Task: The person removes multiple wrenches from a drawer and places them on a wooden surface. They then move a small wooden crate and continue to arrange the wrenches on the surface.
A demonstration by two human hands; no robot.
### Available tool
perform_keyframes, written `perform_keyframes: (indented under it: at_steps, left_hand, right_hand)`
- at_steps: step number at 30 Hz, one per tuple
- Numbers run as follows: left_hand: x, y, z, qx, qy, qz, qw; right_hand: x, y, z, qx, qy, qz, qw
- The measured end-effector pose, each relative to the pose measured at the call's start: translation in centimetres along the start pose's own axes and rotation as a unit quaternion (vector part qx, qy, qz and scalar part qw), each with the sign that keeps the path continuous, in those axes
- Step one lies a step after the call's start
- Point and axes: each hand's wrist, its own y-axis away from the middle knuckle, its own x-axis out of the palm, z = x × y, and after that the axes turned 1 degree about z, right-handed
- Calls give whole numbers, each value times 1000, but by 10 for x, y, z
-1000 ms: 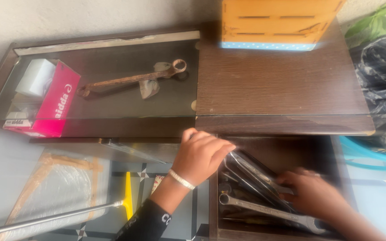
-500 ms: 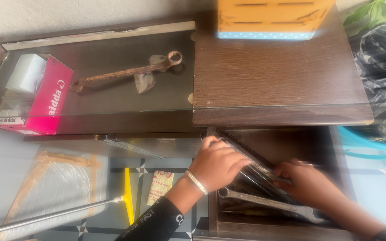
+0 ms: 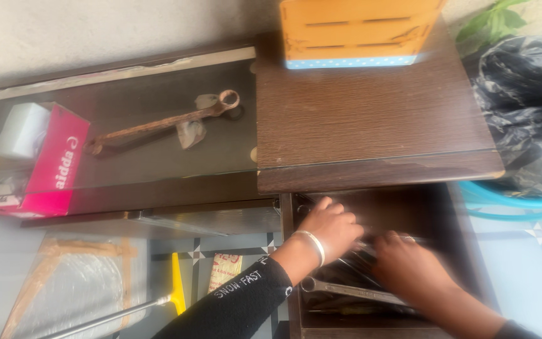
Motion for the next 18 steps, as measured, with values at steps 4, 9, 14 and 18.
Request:
perform_keyframes:
  at_steps: [4, 9, 14, 18]
  left_hand:
    - [7, -4, 6, 54, -26, -24, 998]
    - [14, -6, 17, 173, -86, -63, 979]
    - [15, -10, 32, 202, -48, -44, 977]
    - [8, -12, 31, 154, 22, -78, 985]
  right_hand:
    - [2, -4, -4, -2, 6, 68, 998]
    - [-24, -1, -5, 19, -26, 66, 997]
    - [-40, -8, 3, 29, -30, 111, 993]
    - [-43, -10, -13, 20, -24, 102, 994]
